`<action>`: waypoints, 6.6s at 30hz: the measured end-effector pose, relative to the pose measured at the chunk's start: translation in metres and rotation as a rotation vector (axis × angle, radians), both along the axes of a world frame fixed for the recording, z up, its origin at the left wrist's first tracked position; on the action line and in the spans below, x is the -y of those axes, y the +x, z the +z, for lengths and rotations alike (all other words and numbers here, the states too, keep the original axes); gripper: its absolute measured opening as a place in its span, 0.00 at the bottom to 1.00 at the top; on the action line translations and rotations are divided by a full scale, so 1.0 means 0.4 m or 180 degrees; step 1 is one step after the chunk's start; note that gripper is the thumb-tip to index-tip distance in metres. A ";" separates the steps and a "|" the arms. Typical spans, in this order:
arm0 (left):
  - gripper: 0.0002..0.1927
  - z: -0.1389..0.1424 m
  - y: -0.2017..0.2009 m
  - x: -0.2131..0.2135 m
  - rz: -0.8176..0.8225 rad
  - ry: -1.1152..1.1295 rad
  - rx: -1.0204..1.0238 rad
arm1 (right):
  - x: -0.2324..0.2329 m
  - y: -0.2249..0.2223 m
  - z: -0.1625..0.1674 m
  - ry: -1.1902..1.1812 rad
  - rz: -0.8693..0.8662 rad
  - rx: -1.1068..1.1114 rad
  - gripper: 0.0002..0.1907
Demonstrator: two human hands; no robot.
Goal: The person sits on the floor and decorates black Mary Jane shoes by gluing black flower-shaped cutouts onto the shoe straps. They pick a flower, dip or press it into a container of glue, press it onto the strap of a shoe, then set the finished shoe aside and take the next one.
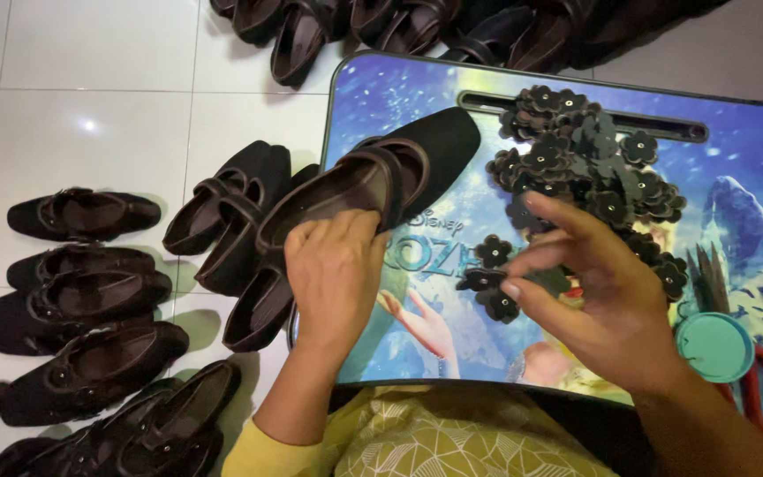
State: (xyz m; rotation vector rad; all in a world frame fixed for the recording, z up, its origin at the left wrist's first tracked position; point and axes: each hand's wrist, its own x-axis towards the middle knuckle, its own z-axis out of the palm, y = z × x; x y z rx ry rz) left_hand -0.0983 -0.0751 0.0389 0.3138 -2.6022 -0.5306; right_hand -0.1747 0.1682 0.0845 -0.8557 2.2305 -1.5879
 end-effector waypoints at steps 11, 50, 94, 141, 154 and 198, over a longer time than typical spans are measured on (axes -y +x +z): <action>0.12 0.081 0.107 0.022 -0.0279 0.1411 -0.0128 | 0.162 0.008 0.083 0.0687 0.0559 -0.0607 0.39; 0.12 0.088 0.155 0.011 -0.0094 0.1770 -0.0223 | 0.238 0.061 0.096 0.1185 0.0369 -0.0926 0.37; 0.12 -0.069 0.091 -0.061 0.0075 -0.0476 -0.0053 | -0.248 0.207 -0.049 0.0756 -0.1912 0.0011 0.42; 0.12 -0.050 0.044 -0.251 -0.1405 0.0858 0.0287 | -0.295 0.212 -0.137 0.1770 -0.0897 -0.1730 0.21; 0.17 -0.047 0.053 -0.296 -0.0708 0.3505 0.1135 | -0.300 0.219 -0.122 0.1576 -0.0759 -0.1738 0.20; 0.35 0.032 0.067 -0.329 -0.1399 0.5185 0.1566 | -0.223 0.218 -0.052 0.1592 -0.0861 -0.2129 0.21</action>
